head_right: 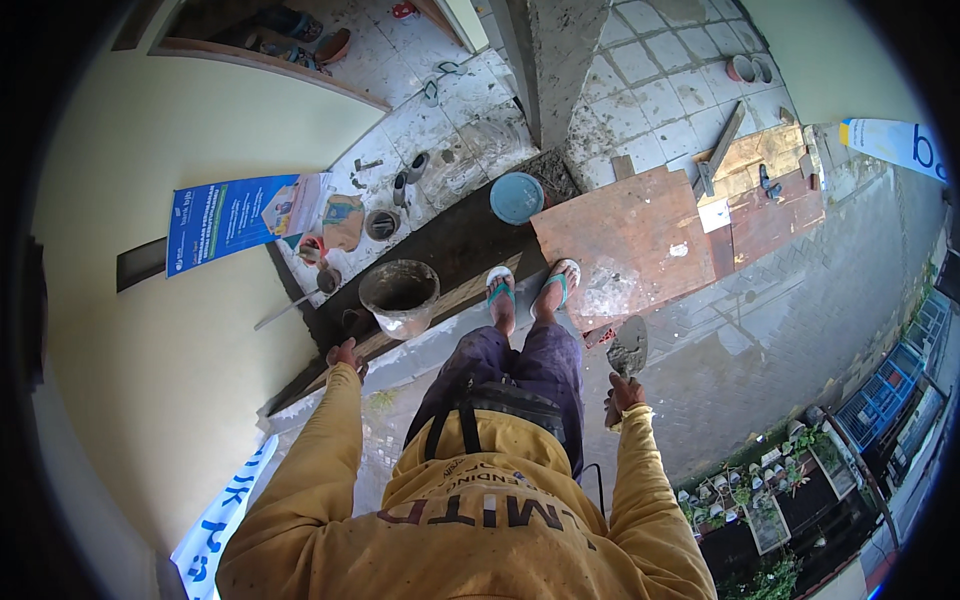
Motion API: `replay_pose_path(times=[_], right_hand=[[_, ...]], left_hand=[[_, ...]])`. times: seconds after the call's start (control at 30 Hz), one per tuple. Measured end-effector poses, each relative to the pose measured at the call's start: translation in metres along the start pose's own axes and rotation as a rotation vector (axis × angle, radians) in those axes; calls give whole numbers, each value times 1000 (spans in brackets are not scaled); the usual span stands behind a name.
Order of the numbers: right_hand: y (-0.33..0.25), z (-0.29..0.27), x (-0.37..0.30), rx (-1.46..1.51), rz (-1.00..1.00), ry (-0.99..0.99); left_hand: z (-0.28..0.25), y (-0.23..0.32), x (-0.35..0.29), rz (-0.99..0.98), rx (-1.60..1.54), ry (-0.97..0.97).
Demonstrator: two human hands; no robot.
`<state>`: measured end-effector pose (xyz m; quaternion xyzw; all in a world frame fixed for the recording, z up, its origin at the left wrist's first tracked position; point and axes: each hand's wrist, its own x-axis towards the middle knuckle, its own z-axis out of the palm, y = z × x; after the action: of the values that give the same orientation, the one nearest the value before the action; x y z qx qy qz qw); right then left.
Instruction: The recorder is using a trowel to apply mortar/cement to a vertical column while other workers tile the floor nearby.
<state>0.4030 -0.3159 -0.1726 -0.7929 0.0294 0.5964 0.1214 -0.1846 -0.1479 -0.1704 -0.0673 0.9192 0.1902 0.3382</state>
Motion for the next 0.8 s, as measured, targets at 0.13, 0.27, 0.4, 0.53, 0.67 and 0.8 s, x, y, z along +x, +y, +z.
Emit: replay_pose_path(times=[0.13, 0.27, 0.4, 0.53, 0.67, 0.8], right_hand=[[0, 2, 6, -25, -4, -44], [-14, 15, 2, -7, -21, -65], [-18, 20, 1, -19, -50, -69], [-14, 18, 5, -26, -27, -77], [-9, 17, 6, -32, -15, -58], [-3, 14, 9, -12, 7, -68]], left_hand=[[-5, -20, -11, 41, 85, -45], [-4, -49, -16, 76, 181, -92], [-1, -63, -42, 46, 256, -160], [2, -73, -53, -9, 327, -250], [4, -97, -30, 148, 505, -301], [10, -108, -18, 250, 654, -419]])
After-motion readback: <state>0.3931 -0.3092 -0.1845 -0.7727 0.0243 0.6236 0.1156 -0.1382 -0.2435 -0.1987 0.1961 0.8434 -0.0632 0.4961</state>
